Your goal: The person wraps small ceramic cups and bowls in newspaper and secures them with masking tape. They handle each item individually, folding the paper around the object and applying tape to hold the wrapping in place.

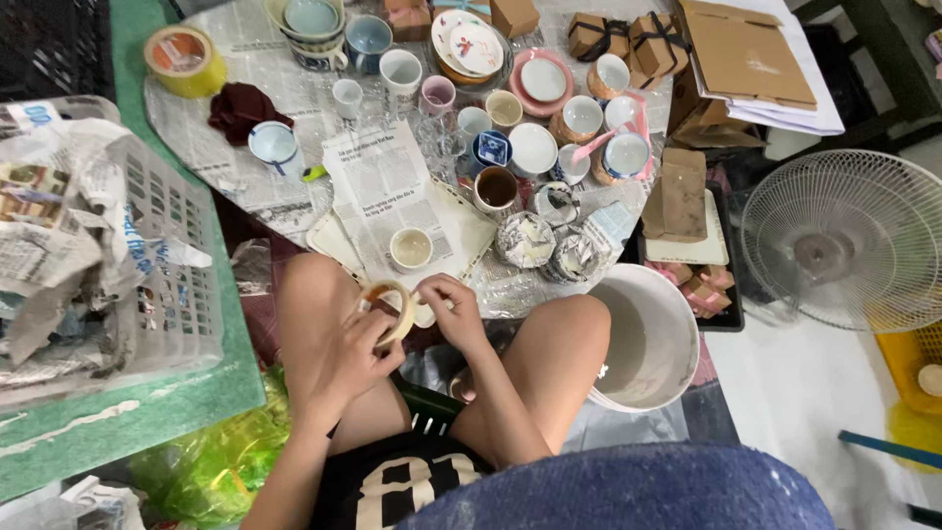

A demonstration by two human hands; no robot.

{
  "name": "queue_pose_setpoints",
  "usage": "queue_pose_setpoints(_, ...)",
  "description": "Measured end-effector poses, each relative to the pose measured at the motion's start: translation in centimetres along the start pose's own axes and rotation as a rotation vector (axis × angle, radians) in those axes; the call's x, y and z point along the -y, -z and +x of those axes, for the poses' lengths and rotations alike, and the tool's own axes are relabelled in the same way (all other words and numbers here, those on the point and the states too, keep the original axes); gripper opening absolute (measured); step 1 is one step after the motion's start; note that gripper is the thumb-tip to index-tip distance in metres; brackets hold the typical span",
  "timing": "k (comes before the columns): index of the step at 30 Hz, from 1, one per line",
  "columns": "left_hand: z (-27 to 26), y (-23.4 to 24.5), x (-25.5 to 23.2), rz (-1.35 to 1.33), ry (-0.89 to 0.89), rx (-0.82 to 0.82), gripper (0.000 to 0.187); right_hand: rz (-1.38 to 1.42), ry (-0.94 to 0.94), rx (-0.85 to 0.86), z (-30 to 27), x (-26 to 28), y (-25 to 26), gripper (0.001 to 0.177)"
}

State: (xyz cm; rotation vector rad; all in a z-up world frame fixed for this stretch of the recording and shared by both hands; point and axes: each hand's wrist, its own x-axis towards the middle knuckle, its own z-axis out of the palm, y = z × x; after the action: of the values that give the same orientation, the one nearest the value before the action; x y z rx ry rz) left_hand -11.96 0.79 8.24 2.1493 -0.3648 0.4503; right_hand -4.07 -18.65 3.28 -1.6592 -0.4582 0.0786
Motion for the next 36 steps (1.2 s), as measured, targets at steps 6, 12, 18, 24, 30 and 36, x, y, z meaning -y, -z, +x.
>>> queue_pose_setpoints(6, 0.6, 1.5, -2.0, -0.116, 0.159, 0.01, 0.021, 0.332, -0.378, 0.01, -2.7, -1.6, 0.7, 0.032)
queue_pose_setpoints(12, 1.1, 0.8, -2.7, -0.049, 0.133, -0.04, 0.023, 0.301, -0.323, 0.075, -3.8, 2.4, 0.9, 0.029)
queue_pose_setpoints(18, 1.4, 1.1, -2.7, 0.029, 0.072, 0.037, 0.023, 0.042, -0.31, -0.13, -5.0, 1.5, 0.2, 0.021)
queue_pose_setpoints(24, 1.3, 1.5, -2.7, -0.009, 0.324, 0.13, 0.023, 0.28, -0.363, -0.179, -4.7, 1.1, 1.9, 0.014)
queue_pose_setpoints(30, 1.0, 0.9, -3.0, -0.214, 0.346, 0.214, 0.049, 0.031, -0.237, -0.137, -4.7, 5.4, 1.5, 0.012)
queue_pose_setpoints(36, 0.0, -1.3, -1.1, -0.262, 0.381, 0.344, 0.042, -0.212, -0.141, -0.117, -3.9, 9.4, 1.0, 0.01)
